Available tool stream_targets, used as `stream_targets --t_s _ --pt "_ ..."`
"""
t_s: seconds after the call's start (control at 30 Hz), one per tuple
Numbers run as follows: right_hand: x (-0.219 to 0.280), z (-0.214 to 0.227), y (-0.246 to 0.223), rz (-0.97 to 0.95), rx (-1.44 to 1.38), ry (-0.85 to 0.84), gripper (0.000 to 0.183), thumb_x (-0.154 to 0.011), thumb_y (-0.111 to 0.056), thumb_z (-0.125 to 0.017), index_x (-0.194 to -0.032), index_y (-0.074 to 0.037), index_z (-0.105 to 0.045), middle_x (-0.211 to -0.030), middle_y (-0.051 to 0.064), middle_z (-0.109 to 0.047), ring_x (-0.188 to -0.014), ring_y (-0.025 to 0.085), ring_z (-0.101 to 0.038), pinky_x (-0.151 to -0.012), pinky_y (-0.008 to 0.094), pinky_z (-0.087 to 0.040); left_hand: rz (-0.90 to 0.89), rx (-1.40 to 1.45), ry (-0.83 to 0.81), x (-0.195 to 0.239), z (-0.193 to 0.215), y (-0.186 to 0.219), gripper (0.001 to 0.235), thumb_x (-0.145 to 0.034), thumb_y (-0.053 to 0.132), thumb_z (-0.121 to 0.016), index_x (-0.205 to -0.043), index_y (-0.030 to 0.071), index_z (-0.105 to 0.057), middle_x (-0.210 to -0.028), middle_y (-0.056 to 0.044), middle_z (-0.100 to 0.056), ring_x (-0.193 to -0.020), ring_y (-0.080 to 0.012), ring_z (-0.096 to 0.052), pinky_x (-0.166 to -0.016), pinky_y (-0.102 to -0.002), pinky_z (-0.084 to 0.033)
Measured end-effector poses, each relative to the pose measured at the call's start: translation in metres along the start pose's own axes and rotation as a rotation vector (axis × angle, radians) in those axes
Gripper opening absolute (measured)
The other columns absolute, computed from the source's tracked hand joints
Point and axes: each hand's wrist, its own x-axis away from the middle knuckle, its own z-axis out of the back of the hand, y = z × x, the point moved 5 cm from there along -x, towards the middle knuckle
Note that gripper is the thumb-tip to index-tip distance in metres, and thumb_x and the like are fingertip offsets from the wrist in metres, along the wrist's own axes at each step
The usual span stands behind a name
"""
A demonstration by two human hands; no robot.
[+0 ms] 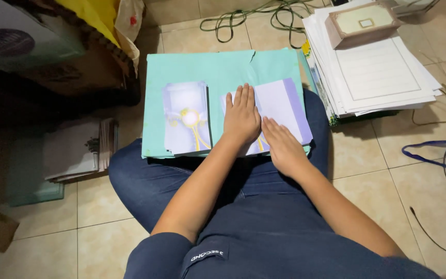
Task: Manually folding printed paper invitations one by one.
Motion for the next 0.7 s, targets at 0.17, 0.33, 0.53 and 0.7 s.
stream_targets --t_s 0.17,0.33,0.53,0.7 --pt "-0.069 -0.005 0.025 -0.031 0.042 0.045 0.059 -0.097 -0.002 -0.039 -0.156 0.001 -0.037 -0.163 0.020 -0.036 -0.151 0.034 -0.033 -0.123 0.048 -0.024 0.001 -0.002 -0.007 0.000 0.001 0.000 0.064 -0.103 0.027 -0.023 -0.161 0.001 -0.022 -0.169 -0.018 -0.022 -0.157 -0.0321 -0.017 -0.125 -0.054 -0.007" --pt "-0.061 -0.009 0.026 -0.056 0.104 0.013 0.063 -0.096 -0.005 -0.041 -0.158 0.001 -0.034 -0.166 0.019 -0.031 -0.154 0.032 -0.028 -0.124 0.046 -0.021 0.002 0.001 -0.014 -0.001 -0.003 -0.002 0.064 -0.103 0.028 -0.023 -0.161 0.002 -0.022 -0.169 -0.017 -0.021 -0.158 -0.0320 -0.016 -0.125 -0.054 -0.007" --pt "-0.005 0.001 0.003 -0.090 -0.009 -0.004 0.059 -0.100 -0.002 -0.034 -0.159 0.000 -0.032 -0.167 0.018 -0.028 -0.153 0.032 -0.027 -0.124 0.046 -0.018 0.002 0.020 0.000 0.000 -0.002 -0.002 0.063 -0.103 0.026 -0.025 -0.161 0.002 -0.024 -0.169 -0.017 -0.024 -0.157 -0.0319 -0.019 -0.125 -0.054 -0.008" --pt "-0.050 -0.013 0.025 -0.098 0.048 -0.020 0.060 -0.099 -0.004 -0.036 -0.158 0.000 -0.033 -0.167 0.019 -0.029 -0.155 0.032 -0.025 -0.125 0.047 -0.018 -0.019 0.029 0.011 0.006 0.012 0.002 0.061 -0.103 0.029 -0.025 -0.162 0.014 -0.028 -0.168 -0.015 -0.026 -0.157 -0.0338 -0.019 -0.125 -0.056 -0.010"
